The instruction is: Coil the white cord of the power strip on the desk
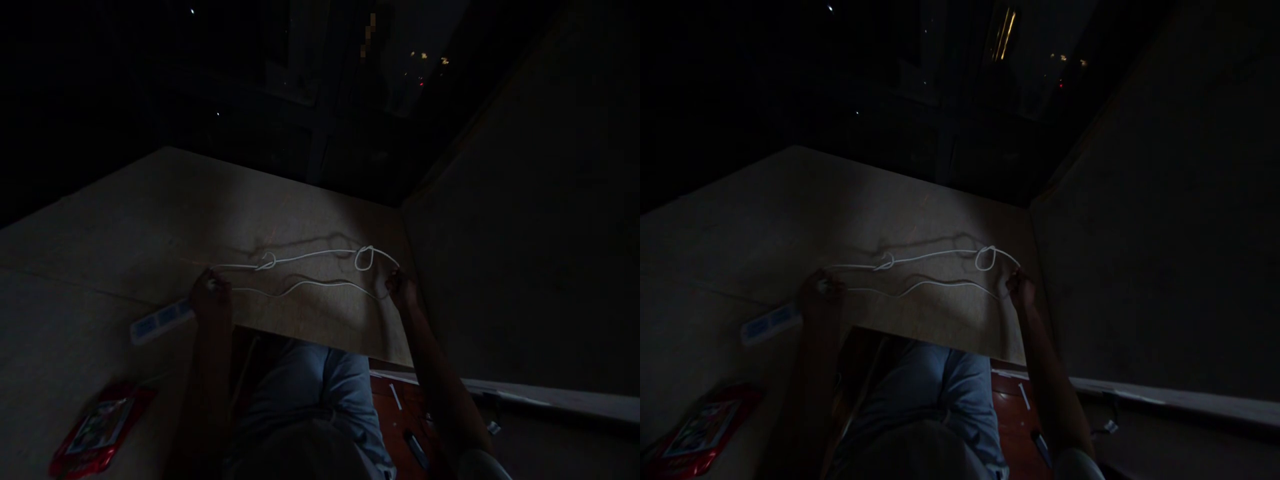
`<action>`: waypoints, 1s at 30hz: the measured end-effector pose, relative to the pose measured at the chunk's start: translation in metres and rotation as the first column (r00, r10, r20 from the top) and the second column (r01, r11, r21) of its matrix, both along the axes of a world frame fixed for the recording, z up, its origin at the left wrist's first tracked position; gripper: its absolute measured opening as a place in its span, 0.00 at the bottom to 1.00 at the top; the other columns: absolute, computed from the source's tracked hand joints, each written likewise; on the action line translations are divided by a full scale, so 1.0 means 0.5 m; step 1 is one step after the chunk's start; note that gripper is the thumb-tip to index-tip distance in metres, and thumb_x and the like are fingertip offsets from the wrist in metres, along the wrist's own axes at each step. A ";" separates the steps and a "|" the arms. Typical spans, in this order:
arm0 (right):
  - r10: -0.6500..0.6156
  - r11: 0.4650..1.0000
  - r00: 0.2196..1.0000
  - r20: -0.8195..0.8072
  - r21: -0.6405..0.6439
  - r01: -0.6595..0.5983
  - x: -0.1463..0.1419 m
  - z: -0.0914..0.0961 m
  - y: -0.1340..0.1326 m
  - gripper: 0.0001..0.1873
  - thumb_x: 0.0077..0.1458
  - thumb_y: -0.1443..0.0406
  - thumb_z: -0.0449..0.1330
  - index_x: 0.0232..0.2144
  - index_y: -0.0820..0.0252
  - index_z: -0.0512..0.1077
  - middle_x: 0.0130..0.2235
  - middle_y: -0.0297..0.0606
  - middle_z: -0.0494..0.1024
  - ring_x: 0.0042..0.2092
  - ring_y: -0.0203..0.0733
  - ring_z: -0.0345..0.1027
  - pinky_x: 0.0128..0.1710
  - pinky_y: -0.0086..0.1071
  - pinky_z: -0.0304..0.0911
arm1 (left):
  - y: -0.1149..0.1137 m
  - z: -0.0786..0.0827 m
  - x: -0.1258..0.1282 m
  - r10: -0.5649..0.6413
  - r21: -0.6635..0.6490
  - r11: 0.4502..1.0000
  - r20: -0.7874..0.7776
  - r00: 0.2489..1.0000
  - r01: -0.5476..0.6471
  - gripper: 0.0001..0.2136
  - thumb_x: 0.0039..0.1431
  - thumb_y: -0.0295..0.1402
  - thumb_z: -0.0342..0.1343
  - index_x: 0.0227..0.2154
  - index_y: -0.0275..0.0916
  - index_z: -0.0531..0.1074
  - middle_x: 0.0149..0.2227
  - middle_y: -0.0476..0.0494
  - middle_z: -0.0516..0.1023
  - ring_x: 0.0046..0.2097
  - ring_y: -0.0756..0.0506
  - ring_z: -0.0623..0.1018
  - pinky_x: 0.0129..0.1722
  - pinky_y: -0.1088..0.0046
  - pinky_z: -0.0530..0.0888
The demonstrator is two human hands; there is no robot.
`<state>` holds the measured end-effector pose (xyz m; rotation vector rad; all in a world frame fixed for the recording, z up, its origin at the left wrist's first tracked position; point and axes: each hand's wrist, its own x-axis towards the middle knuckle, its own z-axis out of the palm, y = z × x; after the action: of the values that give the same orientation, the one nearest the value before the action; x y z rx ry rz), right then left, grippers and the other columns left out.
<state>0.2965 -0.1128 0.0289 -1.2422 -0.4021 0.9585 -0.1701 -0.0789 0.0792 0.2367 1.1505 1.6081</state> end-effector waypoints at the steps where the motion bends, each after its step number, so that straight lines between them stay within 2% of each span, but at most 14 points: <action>1: 0.020 1.000 1.000 -0.005 0.018 -0.020 -0.011 0.005 -0.002 0.09 0.52 0.61 0.62 0.28 0.58 0.66 0.23 0.26 0.65 0.18 0.27 0.50 0.17 0.23 0.50 | -0.012 0.004 0.018 -0.012 -0.030 0.999 0.043 0.999 0.013 0.06 0.47 0.28 0.58 0.25 0.38 0.65 0.22 0.55 0.70 0.23 0.55 0.71 0.22 0.83 0.69; 4: 0.097 0.991 0.995 -0.002 0.091 -0.097 -0.058 0.019 -0.004 0.10 0.52 0.59 0.63 0.29 0.57 0.68 0.26 0.27 0.68 0.20 0.27 0.51 0.19 0.24 0.54 | -0.043 0.017 0.078 -0.144 -0.019 0.989 0.044 0.989 0.145 0.09 0.41 0.22 0.58 0.28 0.37 0.70 0.36 0.45 0.79 0.36 0.50 0.80 0.28 0.80 0.73; 6: 0.157 0.976 0.987 0.025 0.149 -0.159 -0.097 0.028 -0.006 0.10 0.52 0.58 0.64 0.30 0.57 0.68 0.28 0.28 0.69 0.21 0.27 0.53 0.21 0.25 0.57 | -0.059 0.023 0.119 -0.290 -0.009 0.956 0.083 0.953 0.292 0.06 0.44 0.24 0.58 0.27 0.38 0.71 0.43 0.39 0.80 0.43 0.45 0.80 0.31 0.76 0.75; 9: 0.252 0.951 0.963 0.099 0.158 -0.265 -0.162 0.038 -0.015 0.13 0.50 0.56 0.66 0.35 0.55 0.70 0.28 0.28 0.70 0.22 0.30 0.57 0.22 0.27 0.59 | -0.078 0.025 0.183 -0.538 -0.004 0.839 0.152 0.829 0.545 0.05 0.46 0.29 0.58 0.29 0.37 0.72 0.46 0.33 0.80 0.48 0.39 0.80 0.33 0.71 0.76; 12: 0.351 0.919 0.912 0.212 0.110 -0.379 -0.216 0.044 -0.031 0.17 0.52 0.53 0.65 0.40 0.54 0.70 0.27 0.29 0.72 0.22 0.31 0.59 0.22 0.27 0.57 | -0.091 0.017 0.247 -0.696 0.016 0.715 0.121 0.708 0.699 0.11 0.43 0.32 0.61 0.33 0.37 0.74 0.42 0.34 0.82 0.43 0.39 0.82 0.32 0.70 0.74; 15: 0.444 0.872 0.834 0.328 0.057 -0.487 -0.246 0.046 -0.049 0.18 0.53 0.51 0.65 0.40 0.55 0.73 0.27 0.30 0.73 0.23 0.33 0.61 0.23 0.28 0.58 | -0.094 -0.003 0.299 -0.739 0.027 0.673 0.063 0.670 0.739 0.22 0.37 0.29 0.63 0.41 0.38 0.74 0.38 0.40 0.83 0.34 0.40 0.82 0.30 0.69 0.73; 17: 0.481 0.844 0.790 0.380 0.043 -0.534 -0.251 0.043 -0.059 0.18 0.53 0.51 0.65 0.39 0.56 0.75 0.27 0.31 0.74 0.24 0.34 0.63 0.25 0.29 0.61 | -0.089 -0.023 0.319 -0.747 -0.008 0.665 0.009 0.665 0.747 0.25 0.33 0.27 0.62 0.42 0.39 0.74 0.32 0.45 0.82 0.28 0.42 0.81 0.27 0.70 0.73; 22: 0.545 0.803 0.736 0.402 0.003 -0.596 -0.242 0.019 -0.083 0.17 0.53 0.50 0.66 0.38 0.53 0.78 0.28 0.33 0.76 0.25 0.37 0.66 0.27 0.33 0.64 | -0.073 -0.062 0.327 -0.708 -0.070 0.704 -0.160 0.688 0.707 0.20 0.34 0.26 0.58 0.37 0.39 0.73 0.24 0.51 0.76 0.25 0.47 0.77 0.25 0.74 0.69; 26: 0.600 0.774 0.712 0.365 -0.040 -0.632 -0.238 -0.005 -0.097 0.14 0.52 0.50 0.67 0.38 0.48 0.81 0.29 0.35 0.78 0.27 0.41 0.70 0.30 0.36 0.68 | -0.072 -0.059 0.331 -0.754 -0.074 0.645 -0.226 0.617 0.761 0.16 0.35 0.27 0.59 0.34 0.40 0.75 0.24 0.51 0.76 0.25 0.48 0.75 0.26 0.74 0.69; 28: 0.623 0.759 0.699 0.350 -0.053 -0.649 -0.238 -0.013 -0.102 0.14 0.51 0.50 0.67 0.38 0.46 0.82 0.32 0.36 0.81 0.32 0.44 0.73 0.35 0.39 0.70 | -0.071 -0.051 0.339 -0.731 -0.083 0.666 -0.266 0.628 0.741 0.14 0.35 0.28 0.61 0.31 0.40 0.75 0.26 0.51 0.77 0.27 0.48 0.75 0.26 0.74 0.69; 30: 0.637 0.751 0.693 0.338 -0.067 -0.657 -0.237 -0.019 -0.107 0.14 0.51 0.50 0.67 0.38 0.46 0.82 0.37 0.36 0.83 0.37 0.47 0.75 0.40 0.42 0.72 | -0.066 -0.047 0.348 -0.684 -0.082 0.715 -0.286 0.671 0.694 0.10 0.36 0.29 0.62 0.28 0.39 0.75 0.25 0.50 0.77 0.27 0.49 0.74 0.25 0.76 0.67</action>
<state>0.1781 -0.1663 0.0193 -1.2289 -1.2064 1.3133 0.0038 -0.1119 0.0559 0.8636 1.0681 0.9150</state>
